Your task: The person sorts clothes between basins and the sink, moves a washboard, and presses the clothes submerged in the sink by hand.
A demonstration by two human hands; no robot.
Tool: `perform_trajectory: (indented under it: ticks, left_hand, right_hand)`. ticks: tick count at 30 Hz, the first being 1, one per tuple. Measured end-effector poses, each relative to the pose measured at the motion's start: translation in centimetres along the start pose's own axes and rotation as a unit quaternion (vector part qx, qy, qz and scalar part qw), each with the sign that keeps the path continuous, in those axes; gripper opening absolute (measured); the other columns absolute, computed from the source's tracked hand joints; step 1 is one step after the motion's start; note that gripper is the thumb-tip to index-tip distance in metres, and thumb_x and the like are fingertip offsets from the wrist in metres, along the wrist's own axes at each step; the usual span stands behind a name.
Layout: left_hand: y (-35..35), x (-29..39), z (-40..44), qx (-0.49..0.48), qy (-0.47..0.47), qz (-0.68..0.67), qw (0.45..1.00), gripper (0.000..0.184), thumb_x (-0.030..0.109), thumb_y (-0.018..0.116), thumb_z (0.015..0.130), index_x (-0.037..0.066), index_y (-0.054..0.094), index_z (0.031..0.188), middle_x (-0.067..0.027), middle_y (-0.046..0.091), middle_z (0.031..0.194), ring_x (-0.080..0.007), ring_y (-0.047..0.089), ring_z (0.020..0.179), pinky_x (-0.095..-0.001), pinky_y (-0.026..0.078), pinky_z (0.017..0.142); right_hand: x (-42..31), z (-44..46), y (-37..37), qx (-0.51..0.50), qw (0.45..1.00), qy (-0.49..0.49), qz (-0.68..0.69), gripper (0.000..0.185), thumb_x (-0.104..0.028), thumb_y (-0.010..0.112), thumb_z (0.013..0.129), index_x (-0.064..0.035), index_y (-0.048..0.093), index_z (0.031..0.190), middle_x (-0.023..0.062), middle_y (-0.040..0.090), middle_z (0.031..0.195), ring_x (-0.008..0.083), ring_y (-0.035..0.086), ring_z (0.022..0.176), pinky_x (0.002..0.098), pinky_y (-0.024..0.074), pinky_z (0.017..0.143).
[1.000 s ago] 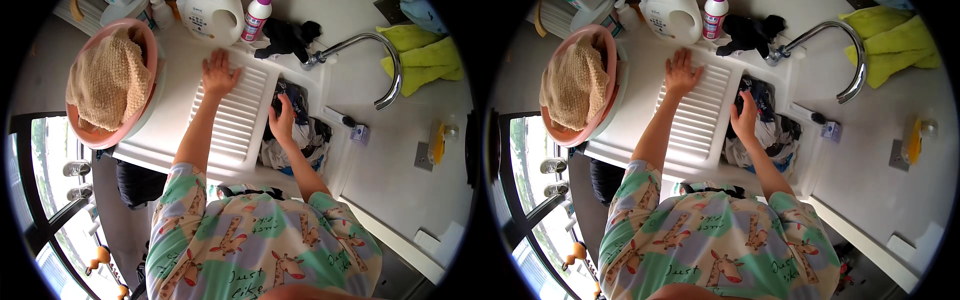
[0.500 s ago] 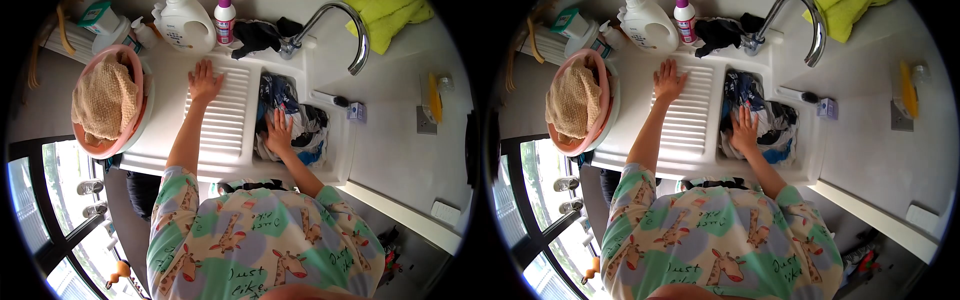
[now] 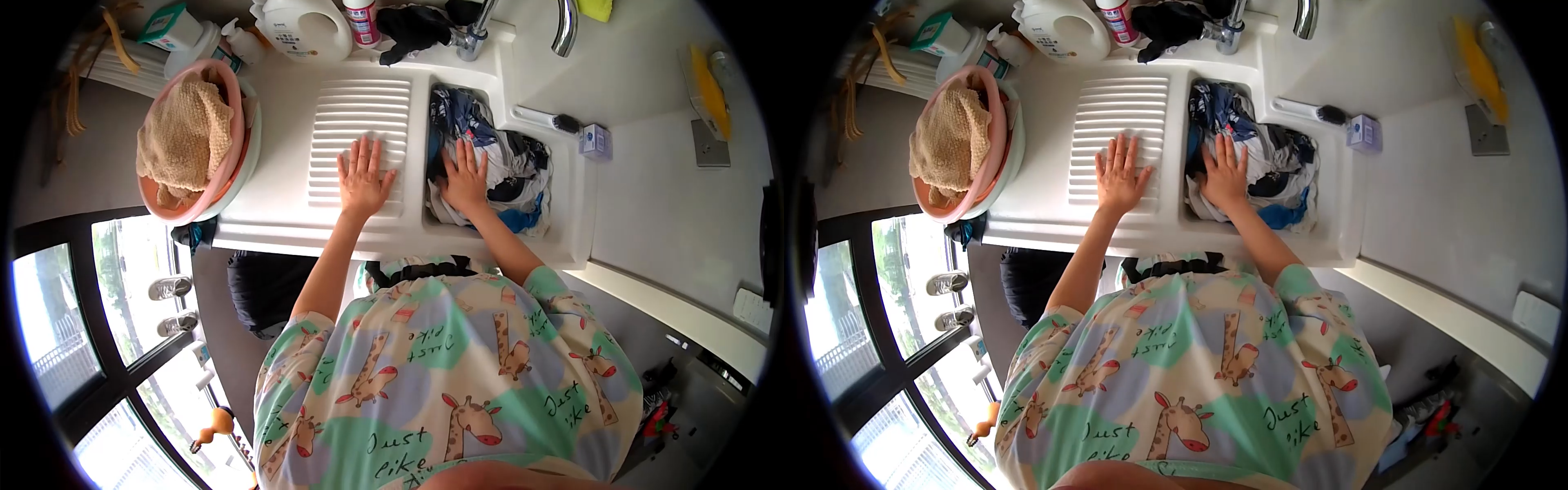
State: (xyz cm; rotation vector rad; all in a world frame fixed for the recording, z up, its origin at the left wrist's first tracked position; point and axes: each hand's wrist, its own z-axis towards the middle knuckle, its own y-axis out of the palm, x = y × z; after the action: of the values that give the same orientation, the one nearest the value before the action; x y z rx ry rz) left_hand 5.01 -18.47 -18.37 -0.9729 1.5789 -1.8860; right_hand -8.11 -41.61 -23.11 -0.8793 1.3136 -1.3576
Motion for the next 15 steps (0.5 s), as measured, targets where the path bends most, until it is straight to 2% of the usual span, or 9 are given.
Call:
perform_trajectory:
  ticks: [4,8,11,15]
  left_hand:
    - [-0.3,0.8,-1.4,0.025,0.004,-0.017,1.0,0.075,0.054,0.049,0.102,0.016,0.028,0.163,-0.0147,0.027,0.168,-0.0352,0.025,0.155,-0.0603,0.015,0.124]
    - [-0.3,1.0,-1.6,0.027,0.0,-0.018,0.999,0.073,0.053,0.049,0.102,0.018,0.03,0.163,-0.0143,0.026,0.169,-0.0352,0.022,0.156,-0.0586,0.012,0.125]
    - [-0.4,1.0,-1.5,0.022,-0.01,-0.021,0.999,0.073,0.054,0.052,0.101,0.019,0.031,0.163,-0.0137,0.028,0.169,-0.0336,0.023,0.157,-0.0575,0.013,0.126]
    - [-0.7,1.2,-1.5,0.057,-0.006,-0.037,0.998,0.073,0.052,0.057,0.098,0.017,0.037,0.16,-0.0159,0.035,0.165,-0.0346,0.03,0.154,-0.0583,0.017,0.124]
  right_hand:
    - [0.0,-0.1,0.0,0.005,1.0,0.002,0.0,0.077,-0.043,0.075,0.082,-0.0187,0.051,0.151,0.0209,0.028,0.167,0.0354,0.019,0.157,0.0633,0.0079,0.123]
    - [0.1,-0.1,0.1,0.0,1.0,0.005,-0.004,0.076,-0.043,0.075,0.083,-0.0197,0.051,0.151,0.0196,0.029,0.167,0.0342,0.019,0.157,0.0626,0.007,0.123]
    - [0.0,-0.2,-0.1,0.019,1.0,0.007,0.017,0.07,-0.038,0.076,0.081,-0.0175,0.056,0.146,0.0173,0.031,0.166,0.0329,0.022,0.156,0.0612,0.0066,0.125]
    - [0.0,-0.2,-0.2,0.014,1.0,0.006,0.025,0.071,-0.038,0.074,0.083,-0.0168,0.054,0.147,0.0175,0.029,0.167,0.0331,0.021,0.156,0.061,0.0056,0.125]
